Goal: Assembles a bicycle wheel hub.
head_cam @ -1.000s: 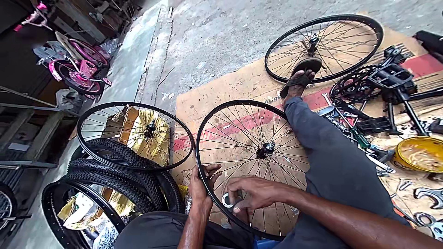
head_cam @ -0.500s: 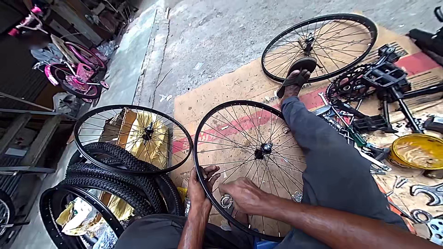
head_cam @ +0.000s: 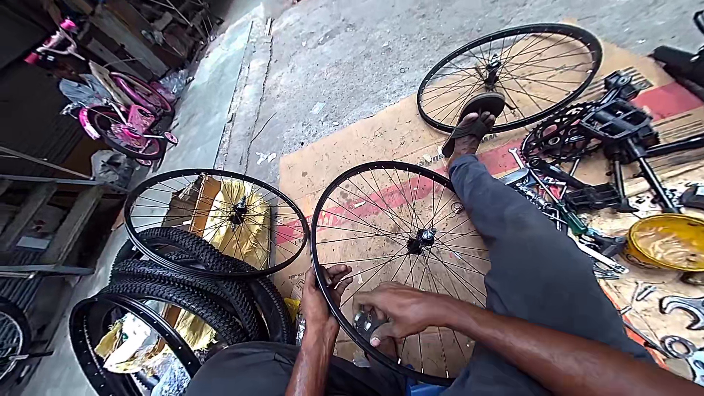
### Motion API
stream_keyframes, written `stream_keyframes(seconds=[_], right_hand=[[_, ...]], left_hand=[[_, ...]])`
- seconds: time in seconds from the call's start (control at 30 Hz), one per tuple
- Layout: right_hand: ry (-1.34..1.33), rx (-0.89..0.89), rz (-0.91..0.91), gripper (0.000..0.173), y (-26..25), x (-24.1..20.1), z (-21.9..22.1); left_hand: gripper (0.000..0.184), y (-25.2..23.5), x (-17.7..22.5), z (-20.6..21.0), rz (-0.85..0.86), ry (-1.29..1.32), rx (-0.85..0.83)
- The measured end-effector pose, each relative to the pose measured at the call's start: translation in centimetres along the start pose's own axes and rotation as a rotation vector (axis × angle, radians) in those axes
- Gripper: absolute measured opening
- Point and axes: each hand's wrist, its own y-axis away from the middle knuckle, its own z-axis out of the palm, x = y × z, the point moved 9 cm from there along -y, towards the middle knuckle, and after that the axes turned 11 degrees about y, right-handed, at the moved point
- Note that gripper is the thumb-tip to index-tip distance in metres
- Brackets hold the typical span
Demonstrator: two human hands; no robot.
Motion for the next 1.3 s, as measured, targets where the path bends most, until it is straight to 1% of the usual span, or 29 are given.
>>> stream_keyframes(seconds=[0.07, 0.1, 0.17, 0.23, 0.27, 0.3, 0.37, 0.43, 0.5, 0.53, 0.6, 0.63, 0.7, 0.73, 0.77, 0.8, 0.83, 0.9, 0.93, 0.97, 1.0, 1.03, 1.07, 1.1, 1.13, 1.17, 1.23, 1.27, 1.3], right_hand=[[-0.167, 0.057, -0.008, 0.029, 0.4, 0.6, -0.5], [-0.164, 0.102, 0.055, 0.027, 0.2, 0.9, -0.4], [0.017, 0.180, 0.160, 0.027, -0.4, 0.8, 0.1], [0.222, 0.205, 0.135, 0.021, -0.8, 0.1, 0.8], [0.245, 0.167, 0.106, 0.020, -0.8, -0.2, 0.9], [0.215, 0.101, 0.064, 0.022, -0.6, -0.3, 0.7], [0.097, -0.009, -0.051, 0.035, 0.2, -0.5, 0.3], [0.068, -0.008, -0.132, 0.033, 1.1, -0.8, 0.3], [0.136, 0.041, -0.129, 0.023, 1.1, -1.2, 0.8], [0.161, 0.051, -0.121, 0.021, 0.9, -1.3, 1.1], [0.169, 0.047, -0.111, 0.019, 0.5, -1.2, 1.5], [0.156, 0.047, -0.106, 0.019, 0.5, -1.0, 1.4], [0.067, 0.099, -0.072, 0.020, 1.1, -0.5, -0.2], [0.022, 0.169, -0.033, 0.022, 1.7, 0.0, -1.6], [0.041, 0.254, 0.017, 0.023, 2.6, 0.8, -3.0], [0.133, 0.324, 0.069, 0.022, 3.5, 1.5, -4.2], [0.274, 0.352, 0.110, 0.022, 4.3, 2.3, -4.6], [0.454, 0.268, 0.142, 0.021, 4.9, 3.2, -3.5], [0.443, 0.217, 0.118, 0.022, 4.7, 3.0, -2.7], [0.381, 0.191, 0.067, 0.024, 4.1, 2.2, -2.0], [0.271, 0.192, 0.008, 0.024, 3.3, 1.3, -1.5], [0.135, 0.210, -0.040, 0.023, 2.5, 0.4, -1.1], [0.011, 0.235, -0.051, 0.021, 1.7, -0.1, -0.8], [-0.069, 0.254, -0.018, 0.024, 1.1, -0.1, -0.7], [-0.103, 0.265, 0.046, 0.031, 0.8, 0.3, -0.6], [-0.077, 0.278, 0.120, 0.033, 0.6, 0.6, -0.4], [0.072, 0.282, 0.200, 0.021, 0.0, 0.8, 0.5], [0.106, 0.243, 0.212, 0.018, -0.3, 0.8, 0.8], [0.081, 0.180, 0.205, 0.021, -0.5, 0.8, 0.8]], left_hand=[[0.047, 0.0, -0.1, -0.2, 0.002, -0.006, 0.003], [0.047, 0.1, -0.1, -0.2, 0.003, -0.007, 0.006], [0.047, 0.0, 0.0, 0.0, 0.002, -0.011, 0.005], [0.048, 0.1, 0.0, 0.2, -0.003, -0.003, 0.001], [0.048, 0.2, 0.0, 0.3, -0.003, -0.002, -0.002], [0.049, 0.2, 0.0, 0.4, -0.001, -0.007, -0.006], [0.050, 0.3, 0.2, 0.4, 0.017, -0.043, -0.002], [0.051, -0.1, 0.9, 0.4, 0.027, -0.135, 0.039], [0.058, -1.5, 1.7, 1.0, -0.007, -0.225, 0.010], [0.055, -2.3, 2.0, 1.2, -0.028, -0.237, -0.016], [0.039, -3.3, 1.7, 0.9, -0.052, -0.177, -0.034], [0.038, -3.4, 1.4, 0.6, -0.044, -0.130, -0.030], [0.039, -2.5, 1.2, 0.7, 0.007, -0.070, -0.043], [0.041, -1.4, 1.1, 1.0, 0.037, -0.058, -0.076], [0.043, -0.1, 0.8, 1.4, 0.062, -0.042, -0.116], [0.042, 1.2, 0.5, 1.8, 0.076, -0.019, -0.148], [0.039, 2.4, 0.1, 1.9, 0.080, 0.006, -0.160], [0.031, 3.3, -0.3, 1.4, 0.071, 0.003, -0.122], [0.036, 3.1, -0.2, 1.1, 0.073, -0.025, -0.083], [0.052, 2.6, 0.1, 0.8, 0.075, -0.065, -0.029], [0.064, 1.9, 0.4, 0.6, 0.066, -0.107, 0.009], [0.070, 1.3, 0.4, 0.5, 0.045, -0.132, 0.028], [0.071, 0.9, 0.3, 0.4, 0.018, -0.137, 0.035], [0.070, 0.6, 0.0, 0.3, -0.008, -0.134, 0.043], [0.068, 0.5, -0.1, 0.1, -0.026, -0.137, 0.052], [0.066, 0.6, -0.3, 0.0, -0.037, -0.127, 0.063], [0.063, 0.7, -0.3, -0.2, -0.040, -0.108, 0.070], [0.061, 0.6, -0.3, -0.3, -0.034, -0.102, 0.070], [0.058, 0.5, -0.3, -0.4, -0.024, -0.103, 0.067]])
